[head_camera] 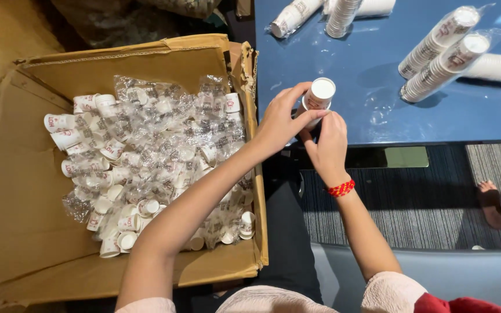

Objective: The recorder is taking small paper cups out of a large cardboard box and stacking them or placing them into plastic sleeves.

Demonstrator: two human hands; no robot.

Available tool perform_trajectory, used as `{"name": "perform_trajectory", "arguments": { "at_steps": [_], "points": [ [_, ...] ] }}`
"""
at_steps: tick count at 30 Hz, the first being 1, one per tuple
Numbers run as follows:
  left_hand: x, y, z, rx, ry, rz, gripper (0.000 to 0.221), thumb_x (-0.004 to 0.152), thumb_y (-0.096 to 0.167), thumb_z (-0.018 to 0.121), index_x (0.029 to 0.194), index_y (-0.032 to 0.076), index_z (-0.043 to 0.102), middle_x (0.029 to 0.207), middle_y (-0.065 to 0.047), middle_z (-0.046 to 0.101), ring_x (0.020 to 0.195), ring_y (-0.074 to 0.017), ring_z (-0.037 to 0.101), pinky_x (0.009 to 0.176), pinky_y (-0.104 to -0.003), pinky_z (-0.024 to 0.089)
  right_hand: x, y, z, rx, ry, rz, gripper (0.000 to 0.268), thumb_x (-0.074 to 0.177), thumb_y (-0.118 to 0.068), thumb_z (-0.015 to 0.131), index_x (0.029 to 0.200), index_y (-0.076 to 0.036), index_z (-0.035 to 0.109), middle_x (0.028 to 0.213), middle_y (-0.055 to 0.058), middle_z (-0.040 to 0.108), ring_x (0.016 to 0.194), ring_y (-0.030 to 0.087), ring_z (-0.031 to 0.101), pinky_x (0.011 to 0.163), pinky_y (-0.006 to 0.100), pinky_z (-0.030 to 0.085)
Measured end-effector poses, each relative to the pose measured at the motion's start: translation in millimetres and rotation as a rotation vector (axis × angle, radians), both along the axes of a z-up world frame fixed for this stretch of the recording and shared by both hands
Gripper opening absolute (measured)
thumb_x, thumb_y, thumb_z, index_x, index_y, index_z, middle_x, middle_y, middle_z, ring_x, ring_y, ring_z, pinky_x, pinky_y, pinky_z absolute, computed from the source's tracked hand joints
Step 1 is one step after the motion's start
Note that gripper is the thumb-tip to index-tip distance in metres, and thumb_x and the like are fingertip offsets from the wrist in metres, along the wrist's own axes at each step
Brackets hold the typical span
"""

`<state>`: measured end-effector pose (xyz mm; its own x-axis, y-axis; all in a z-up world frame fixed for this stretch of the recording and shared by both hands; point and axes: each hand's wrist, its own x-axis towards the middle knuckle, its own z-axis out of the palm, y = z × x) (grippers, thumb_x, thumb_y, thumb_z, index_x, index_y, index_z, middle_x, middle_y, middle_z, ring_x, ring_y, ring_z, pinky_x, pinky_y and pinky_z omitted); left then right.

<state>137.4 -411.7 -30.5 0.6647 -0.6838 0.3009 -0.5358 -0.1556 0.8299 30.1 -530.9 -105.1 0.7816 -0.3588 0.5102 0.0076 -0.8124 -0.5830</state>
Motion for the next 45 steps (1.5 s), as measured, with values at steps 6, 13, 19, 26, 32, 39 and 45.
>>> {"name": "perform_trajectory", "arguments": {
  "at_steps": [6, 13, 19, 26, 32, 39, 45],
  "points": [
    [7, 77, 29, 0.103, -0.108, 0.001, 0.086, 0.096, 0.048, 0.070, 0.159, 0.003, 0.034, 0.158, -0.018, 0.049, 0.148, -0.0349, 0.046, 0.121, -0.050, 0.034, -25, 17, 45, 0.062, -0.101, -0.025, 0.064, 0.092, -0.015, 0.082, 0.140, 0.010, 0.048, 0.135, 0.025, 0.056, 0.124, 0.041, 0.054, 0.108, 0.046, 0.042],
    [15, 196, 10, 0.525, 0.135, 0.190, 0.044, 0.102, 0.036, 0.058, 0.138, 0.011, 0.061, 0.138, -0.010, 0.068, 0.113, -0.0329, 0.066, 0.110, -0.040, 0.050, -85, 39, -4, 0.406, -0.244, -0.048, 0.042, 0.112, -0.005, 0.067, 0.148, 0.002, 0.046, 0.137, 0.016, 0.057, 0.132, 0.025, 0.058, 0.122, 0.036, 0.043],
    [25, 211, -55, 0.456, -0.316, 0.051, 0.045, 0.089, 0.003, 0.053, 0.133, 0.002, 0.062, 0.134, -0.016, 0.067, 0.125, -0.0321, 0.064, 0.110, -0.043, 0.049, -92, 86, -10, 0.473, -0.123, -0.038, 0.039, 0.107, -0.002, 0.064, 0.142, 0.003, 0.048, 0.137, 0.018, 0.060, 0.132, 0.027, 0.059, 0.120, 0.039, 0.044],
    [81, 161, -101, 0.478, -0.095, 0.199, 0.032, 0.103, 0.017, 0.056, 0.131, 0.004, 0.065, 0.127, -0.012, 0.070, 0.114, -0.0317, 0.065, 0.102, -0.043, 0.050, -102, 81, 0, 0.358, -0.030, -0.063, 0.040, 0.102, -0.001, 0.066, 0.139, 0.003, 0.051, 0.133, 0.018, 0.063, 0.126, 0.028, 0.062, 0.113, 0.038, 0.047],
    [96, 147, -125, 0.646, 0.083, 0.226, 0.048, 0.090, 0.043, 0.071, 0.121, 0.006, 0.070, 0.110, -0.013, 0.072, 0.106, -0.0280, 0.066, 0.098, -0.042, 0.051, -116, 73, 0, 0.368, -0.022, -0.116, 0.040, 0.102, -0.002, 0.067, 0.139, 0.003, 0.051, 0.133, 0.017, 0.064, 0.125, 0.028, 0.063, 0.112, 0.038, 0.048],
    [83, 160, -129, 0.668, 0.295, 0.213, 0.068, 0.077, 0.044, 0.088, 0.127, 0.006, 0.061, 0.112, -0.017, 0.066, 0.101, -0.0267, 0.065, 0.088, -0.040, 0.052, -120, 79, -4, 0.380, 0.037, -0.088, 0.042, 0.099, -0.002, 0.068, 0.138, 0.002, 0.052, 0.131, 0.018, 0.064, 0.122, 0.029, 0.064, 0.109, 0.038, 0.049],
    [74, 172, -167, 0.542, 0.024, 0.162, 0.038, 0.075, 0.029, 0.092, 0.090, 0.004, 0.069, 0.095, -0.011, 0.064, 0.091, -0.0263, 0.062, 0.080, -0.042, 0.052, -119, 86, -4, 0.384, 0.036, -0.039, 0.044, 0.097, -0.002, 0.069, 0.137, 0.002, 0.051, 0.130, 0.018, 0.064, 0.121, 0.028, 0.064, 0.107, 0.038, 0.050]
  ]
}}
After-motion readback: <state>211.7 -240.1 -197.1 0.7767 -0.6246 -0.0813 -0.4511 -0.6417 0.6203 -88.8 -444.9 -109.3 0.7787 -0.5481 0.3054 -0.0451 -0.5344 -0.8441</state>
